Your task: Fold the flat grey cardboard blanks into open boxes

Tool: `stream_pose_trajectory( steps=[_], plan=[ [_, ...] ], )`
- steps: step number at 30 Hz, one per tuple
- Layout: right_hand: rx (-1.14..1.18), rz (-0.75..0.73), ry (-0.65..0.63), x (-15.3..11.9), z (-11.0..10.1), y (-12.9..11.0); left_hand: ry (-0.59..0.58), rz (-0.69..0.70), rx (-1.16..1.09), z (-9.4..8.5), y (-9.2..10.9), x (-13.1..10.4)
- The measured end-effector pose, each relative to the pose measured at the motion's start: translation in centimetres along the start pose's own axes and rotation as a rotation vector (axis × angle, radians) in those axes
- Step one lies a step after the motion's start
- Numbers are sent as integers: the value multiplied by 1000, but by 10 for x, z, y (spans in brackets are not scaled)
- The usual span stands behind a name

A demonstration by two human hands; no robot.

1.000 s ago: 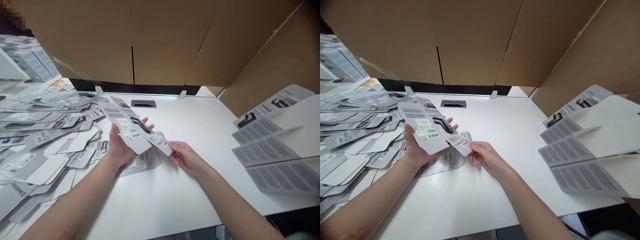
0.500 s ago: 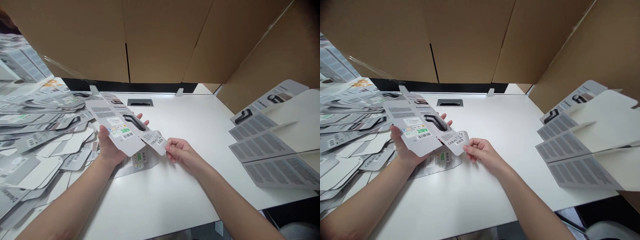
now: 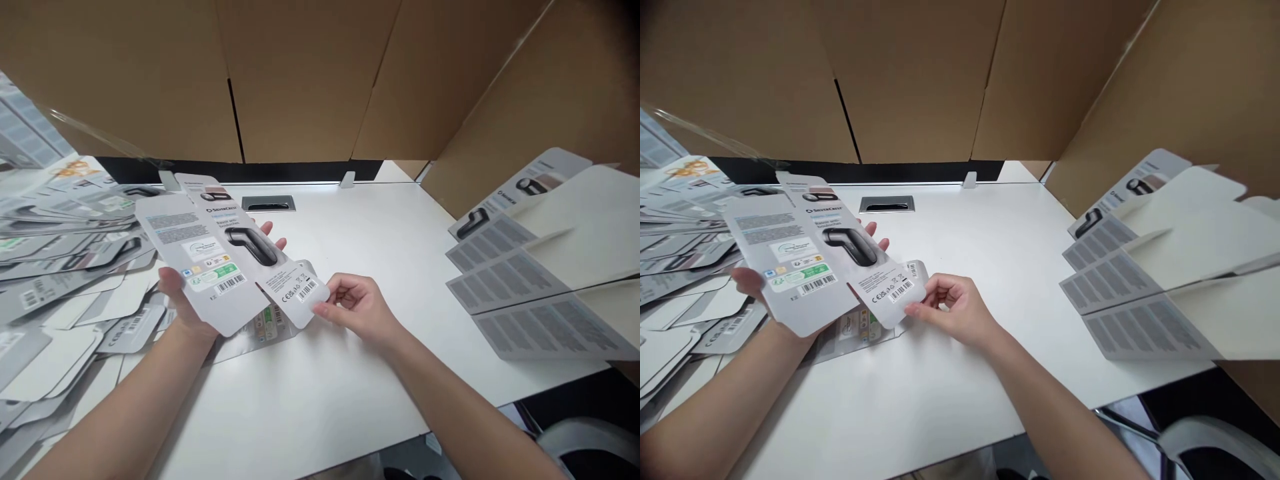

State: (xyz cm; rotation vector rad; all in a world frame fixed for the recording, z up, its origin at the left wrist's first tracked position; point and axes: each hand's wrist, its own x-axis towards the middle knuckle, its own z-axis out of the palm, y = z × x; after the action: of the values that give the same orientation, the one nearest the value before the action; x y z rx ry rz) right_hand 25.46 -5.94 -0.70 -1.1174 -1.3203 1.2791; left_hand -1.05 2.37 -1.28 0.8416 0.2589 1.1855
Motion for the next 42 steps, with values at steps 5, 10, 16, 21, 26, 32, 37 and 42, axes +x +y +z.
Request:
stream_pose_trajectory(
  steps=[5, 10, 16, 21, 26, 32, 37, 42],
  plan=[
    [188, -43, -88, 2, -9, 8, 121, -36, -66, 13, 5, 0],
    [187, -31, -253, -1, -11, 6, 160, -131, -31, 17, 7, -2],
    [52, 46, -380, -8, 4, 2, 111, -193, 5, 12, -3, -4],
    [-3, 131, -426, -11, 11, 7, 64, -214, 34, 12, -13, -6],
    [6, 154, -409, -11, 19, 12, 63, -202, 78, 12, -14, -8],
    [37, 114, -362, -8, 16, 11, 280, -165, 206, 18, -13, -2],
    [-21, 129, -83, -8, 11, 0, 479, -76, 230, 18, -11, 5],
    [-152, -5, 368, -5, 5, -5, 561, -77, 256, 16, -13, 7]
  ],
)
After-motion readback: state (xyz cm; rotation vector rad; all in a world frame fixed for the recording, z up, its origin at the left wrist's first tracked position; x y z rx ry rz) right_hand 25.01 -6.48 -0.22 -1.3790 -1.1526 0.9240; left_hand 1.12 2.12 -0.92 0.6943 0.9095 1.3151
